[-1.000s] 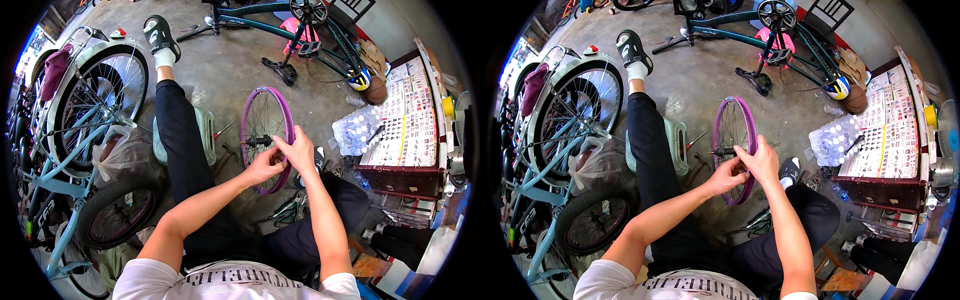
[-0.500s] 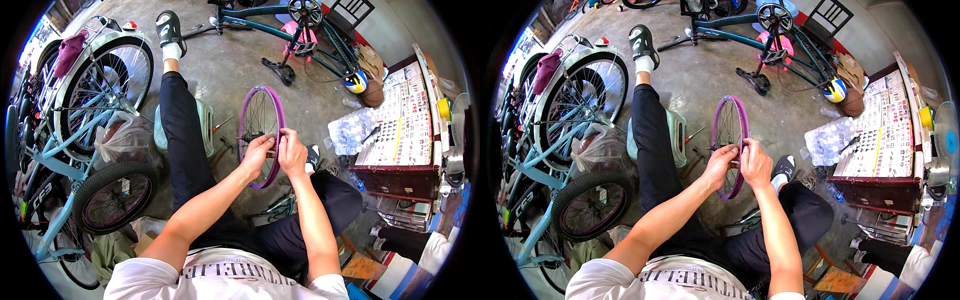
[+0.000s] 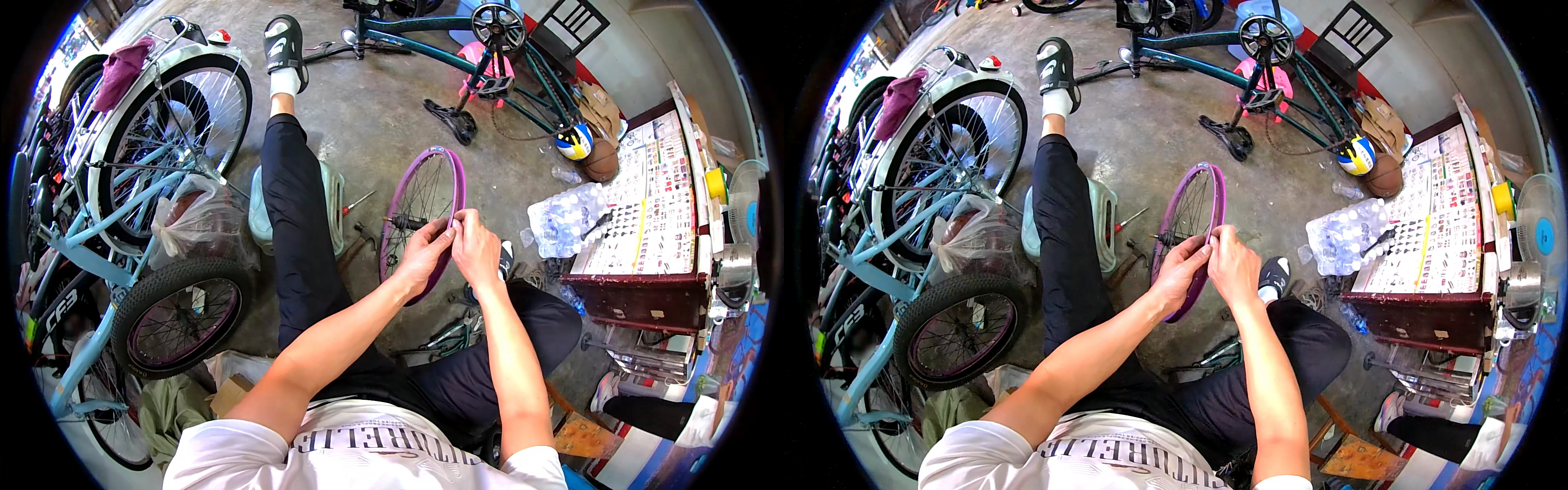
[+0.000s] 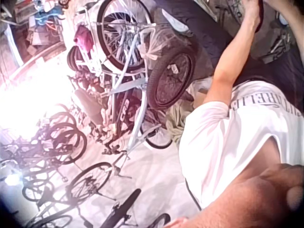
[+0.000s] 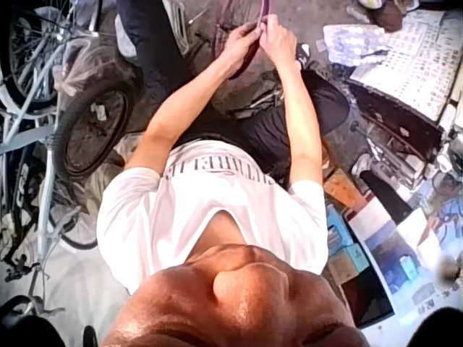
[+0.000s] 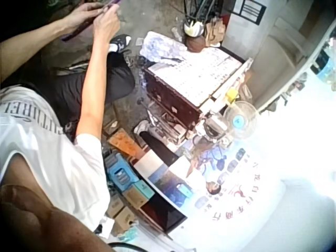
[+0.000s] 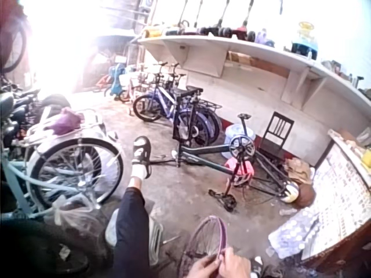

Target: The person inserts spoke nipples into a purple bicycle rim by hand while sitting on the floor. They handle the small metal pieces one at a time, fitting them into the holes along the interior of the rim.

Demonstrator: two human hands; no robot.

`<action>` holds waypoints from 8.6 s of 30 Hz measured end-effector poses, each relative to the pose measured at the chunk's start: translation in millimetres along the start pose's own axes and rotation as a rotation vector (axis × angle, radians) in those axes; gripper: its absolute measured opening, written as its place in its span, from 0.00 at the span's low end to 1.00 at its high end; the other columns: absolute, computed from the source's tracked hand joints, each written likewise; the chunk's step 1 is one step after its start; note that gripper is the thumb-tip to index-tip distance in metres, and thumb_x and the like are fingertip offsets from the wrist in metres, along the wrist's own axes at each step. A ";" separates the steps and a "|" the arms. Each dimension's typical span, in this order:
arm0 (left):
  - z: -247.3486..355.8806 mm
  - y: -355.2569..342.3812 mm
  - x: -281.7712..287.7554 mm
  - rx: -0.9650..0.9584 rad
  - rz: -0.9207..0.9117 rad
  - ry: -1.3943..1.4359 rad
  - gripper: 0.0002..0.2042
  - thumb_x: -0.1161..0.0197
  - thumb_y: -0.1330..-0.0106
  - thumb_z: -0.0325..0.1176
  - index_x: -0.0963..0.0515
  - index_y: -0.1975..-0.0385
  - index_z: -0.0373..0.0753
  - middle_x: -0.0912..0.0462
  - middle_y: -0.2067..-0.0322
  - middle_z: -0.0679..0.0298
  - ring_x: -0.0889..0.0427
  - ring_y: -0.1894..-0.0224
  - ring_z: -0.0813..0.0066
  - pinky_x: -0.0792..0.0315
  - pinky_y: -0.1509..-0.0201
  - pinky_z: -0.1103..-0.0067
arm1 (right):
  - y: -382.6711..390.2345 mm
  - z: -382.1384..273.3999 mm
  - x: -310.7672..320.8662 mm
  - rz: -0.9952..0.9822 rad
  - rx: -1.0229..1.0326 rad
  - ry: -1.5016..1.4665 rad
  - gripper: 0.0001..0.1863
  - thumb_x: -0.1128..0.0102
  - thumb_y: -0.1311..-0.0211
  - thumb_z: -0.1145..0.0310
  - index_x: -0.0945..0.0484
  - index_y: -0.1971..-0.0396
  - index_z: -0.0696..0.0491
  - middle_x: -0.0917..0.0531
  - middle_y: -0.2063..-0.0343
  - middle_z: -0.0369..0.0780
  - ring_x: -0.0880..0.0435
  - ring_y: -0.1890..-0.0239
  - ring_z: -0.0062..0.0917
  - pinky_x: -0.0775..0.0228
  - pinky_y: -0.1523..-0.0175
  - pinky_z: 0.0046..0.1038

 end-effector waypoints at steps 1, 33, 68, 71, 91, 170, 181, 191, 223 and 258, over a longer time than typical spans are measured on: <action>-0.9 -1.1 2.3 -0.010 0.000 0.013 0.21 0.38 0.22 0.33 0.27 0.33 0.33 0.17 0.46 0.68 0.20 0.48 0.80 0.27 0.43 0.80 | 0.6 2.3 3.9 0.109 -0.047 -0.095 0.09 0.43 0.24 0.65 0.27 0.56 0.54 0.13 0.69 0.49 0.12 0.69 0.47 0.22 0.65 0.45; -2.4 -13.8 10.3 -0.014 0.124 0.183 0.20 0.41 0.19 0.36 0.28 0.33 0.37 0.16 0.46 0.67 0.19 0.45 0.79 0.25 0.39 0.78 | -41.6 -21.2 18.9 -0.031 0.109 0.120 0.10 0.34 0.35 0.63 0.18 0.56 0.48 0.12 0.69 0.45 0.11 0.67 0.47 0.20 0.63 0.46; 48.8 19.9 18.4 -0.112 0.096 -0.646 0.21 0.46 0.18 0.31 0.35 0.30 0.35 0.22 0.58 0.71 0.27 0.58 0.85 0.32 0.52 0.84 | -23.2 50.8 -98.1 -0.237 -0.461 -1.246 0.18 0.35 0.30 0.66 0.16 0.46 0.58 0.16 0.63 0.31 0.21 0.61 0.16 0.29 0.54 0.22; 47.0 21.7 28.6 -0.146 0.117 -0.722 0.21 0.46 0.17 0.34 0.35 0.29 0.35 0.20 0.53 0.69 0.24 0.53 0.84 0.28 0.47 0.82 | -29.7 42.8 -102.5 -0.196 -0.367 -1.337 0.17 0.35 0.33 0.66 0.15 0.49 0.60 0.18 0.69 0.32 0.23 0.65 0.15 0.30 0.57 0.24; 173.7 285.2 125.9 -0.011 0.754 -1.356 0.16 0.44 0.24 0.26 0.29 0.38 0.35 0.15 0.63 0.59 0.16 0.67 0.77 0.22 0.61 0.77 | -33.3 37.5 -99.4 -0.154 -0.330 -1.105 0.16 0.35 0.32 0.64 0.13 0.51 0.58 0.08 0.59 0.47 0.09 0.59 0.28 0.22 0.51 0.32; 87.8 485.5 282.9 1.388 -1.080 -1.900 0.21 0.45 0.26 0.49 0.14 0.46 0.44 0.10 0.49 0.61 0.12 0.47 0.51 0.18 0.47 0.57 | -27.2 63.0 -89.9 -0.302 -0.406 -0.989 0.13 0.36 0.27 0.65 0.10 0.48 0.49 0.08 0.55 0.33 0.15 0.50 0.17 0.27 0.42 0.25; 151.3 9.9 44.2 -0.122 0.195 -1.320 0.16 0.37 0.24 0.39 0.18 0.48 0.32 0.11 0.60 0.54 0.12 0.58 0.69 0.21 0.51 0.73 | -23.2 52.1 -85.5 -0.272 -0.493 -1.140 0.12 0.37 0.25 0.63 0.10 0.51 0.50 0.19 0.74 0.27 0.32 0.75 0.11 0.42 0.70 0.22; 77.9 -37.1 -16.4 -0.404 0.349 -1.549 0.17 0.48 0.21 0.38 0.21 0.51 0.28 0.17 0.54 0.38 0.19 0.48 0.35 0.26 0.44 0.56 | -22.3 54.6 -76.4 -0.290 -0.539 -1.096 0.15 0.36 0.31 0.66 0.14 0.54 0.63 0.12 0.64 0.37 0.18 0.64 0.21 0.26 0.58 0.28; 70.2 -23.6 -4.0 -0.301 0.375 -1.340 0.20 0.52 0.18 0.44 0.23 0.59 0.29 0.18 0.67 0.38 0.18 0.60 0.36 0.27 0.54 0.56 | -19.3 36.2 -113.8 -0.124 -0.892 -1.692 0.22 0.43 0.23 0.44 0.18 0.65 0.48 0.22 0.77 0.28 0.27 0.77 0.14 0.36 0.71 0.22; 84.2 -14.2 -41.7 -0.481 0.214 -1.815 0.17 0.43 0.29 0.31 0.22 0.42 0.41 0.15 0.50 0.51 0.14 0.54 0.47 0.20 0.53 0.58 | -30.0 41.4 -108.2 -0.116 -0.912 -1.659 0.22 0.43 0.24 0.42 0.18 0.62 0.47 0.18 0.73 0.29 0.25 0.74 0.15 0.38 0.69 0.24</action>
Point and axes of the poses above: each hand's wrist, its own y-axis away from the middle knuckle, its own x-axis out of the back of the hand, z = x × y, the point moved 6 cm from there along -y, towards the middle knuckle
